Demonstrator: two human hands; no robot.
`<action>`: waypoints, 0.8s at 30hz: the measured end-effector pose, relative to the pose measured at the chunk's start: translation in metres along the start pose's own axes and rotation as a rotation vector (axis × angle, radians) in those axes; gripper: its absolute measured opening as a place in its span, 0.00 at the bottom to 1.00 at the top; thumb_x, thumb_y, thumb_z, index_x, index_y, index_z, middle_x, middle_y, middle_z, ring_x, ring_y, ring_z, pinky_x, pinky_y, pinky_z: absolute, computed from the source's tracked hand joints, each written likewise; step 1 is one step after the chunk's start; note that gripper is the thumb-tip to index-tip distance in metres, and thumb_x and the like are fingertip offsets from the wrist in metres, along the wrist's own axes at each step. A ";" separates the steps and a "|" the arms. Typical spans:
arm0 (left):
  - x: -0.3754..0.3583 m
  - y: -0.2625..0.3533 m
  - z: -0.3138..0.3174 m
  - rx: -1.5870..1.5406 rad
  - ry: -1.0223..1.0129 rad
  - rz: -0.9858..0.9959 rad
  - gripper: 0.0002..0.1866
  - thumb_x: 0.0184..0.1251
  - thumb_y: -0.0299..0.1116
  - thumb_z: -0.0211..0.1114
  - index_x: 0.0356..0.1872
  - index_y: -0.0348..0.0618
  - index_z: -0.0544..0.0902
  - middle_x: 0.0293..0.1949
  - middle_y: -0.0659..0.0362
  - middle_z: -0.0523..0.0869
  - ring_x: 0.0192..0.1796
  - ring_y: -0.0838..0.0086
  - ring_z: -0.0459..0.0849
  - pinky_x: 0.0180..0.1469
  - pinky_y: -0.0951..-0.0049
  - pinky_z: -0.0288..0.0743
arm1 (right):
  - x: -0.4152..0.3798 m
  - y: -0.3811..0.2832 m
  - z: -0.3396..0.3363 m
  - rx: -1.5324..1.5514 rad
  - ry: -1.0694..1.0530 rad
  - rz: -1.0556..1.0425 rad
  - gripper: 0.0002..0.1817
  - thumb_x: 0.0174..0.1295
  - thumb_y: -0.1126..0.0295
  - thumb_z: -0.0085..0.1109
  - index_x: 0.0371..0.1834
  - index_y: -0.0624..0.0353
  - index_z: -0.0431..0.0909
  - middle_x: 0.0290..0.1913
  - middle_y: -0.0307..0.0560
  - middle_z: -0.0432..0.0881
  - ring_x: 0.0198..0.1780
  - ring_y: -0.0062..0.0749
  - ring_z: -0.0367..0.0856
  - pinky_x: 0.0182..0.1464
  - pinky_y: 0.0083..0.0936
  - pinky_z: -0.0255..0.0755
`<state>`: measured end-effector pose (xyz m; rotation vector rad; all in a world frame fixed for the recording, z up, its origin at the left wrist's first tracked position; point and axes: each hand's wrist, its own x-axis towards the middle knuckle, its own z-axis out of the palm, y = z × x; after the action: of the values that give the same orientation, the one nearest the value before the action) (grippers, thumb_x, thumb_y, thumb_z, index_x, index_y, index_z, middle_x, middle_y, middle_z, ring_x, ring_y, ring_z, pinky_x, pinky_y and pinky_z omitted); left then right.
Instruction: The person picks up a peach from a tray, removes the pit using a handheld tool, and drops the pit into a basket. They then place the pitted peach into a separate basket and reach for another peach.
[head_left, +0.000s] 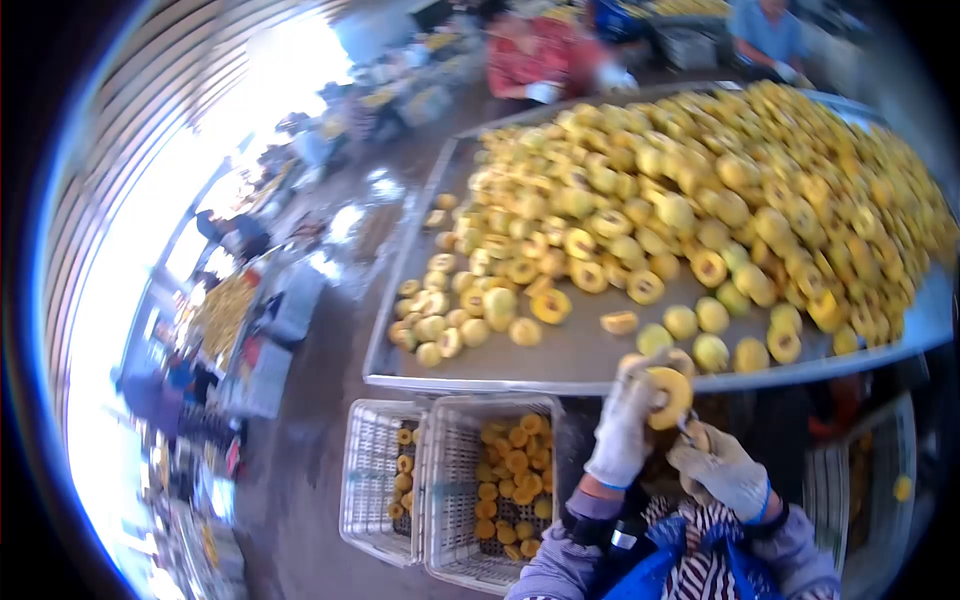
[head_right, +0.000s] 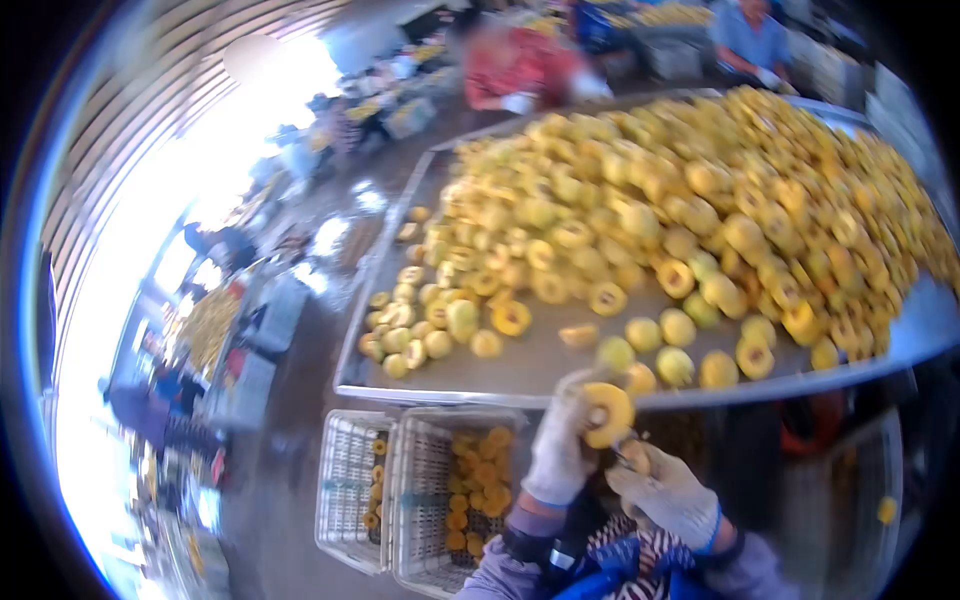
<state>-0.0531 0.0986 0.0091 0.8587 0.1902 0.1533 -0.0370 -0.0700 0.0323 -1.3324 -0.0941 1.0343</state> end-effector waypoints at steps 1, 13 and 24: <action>-0.003 0.000 0.004 -0.008 0.006 -0.012 0.21 0.79 0.43 0.52 0.63 0.40 0.74 0.56 0.51 0.80 0.54 0.68 0.82 0.55 0.69 0.80 | -0.001 0.000 0.001 -0.035 0.018 0.026 0.10 0.69 0.62 0.62 0.46 0.54 0.75 0.24 0.34 0.77 0.21 0.14 0.71 0.22 0.15 0.64; -0.019 -0.030 0.023 0.277 0.067 0.176 0.35 0.79 0.58 0.44 0.65 0.33 0.73 0.58 0.43 0.81 0.55 0.59 0.83 0.59 0.61 0.78 | -0.007 0.013 -0.013 -0.528 0.133 -0.171 0.22 0.65 0.49 0.63 0.52 0.52 0.78 0.38 0.53 0.86 0.43 0.52 0.86 0.45 0.37 0.78; -0.015 -0.031 0.041 0.491 -0.002 0.287 0.27 0.80 0.46 0.47 0.58 0.28 0.76 0.55 0.42 0.83 0.55 0.56 0.84 0.58 0.60 0.79 | -0.018 0.007 -0.021 -0.154 -0.101 -0.093 0.17 0.70 0.56 0.57 0.47 0.60 0.78 0.28 0.42 0.82 0.28 0.28 0.83 0.33 0.25 0.77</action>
<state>-0.0562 0.0453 0.0131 1.3742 0.1018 0.3846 -0.0388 -0.0983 0.0285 -1.4004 -0.3140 1.0306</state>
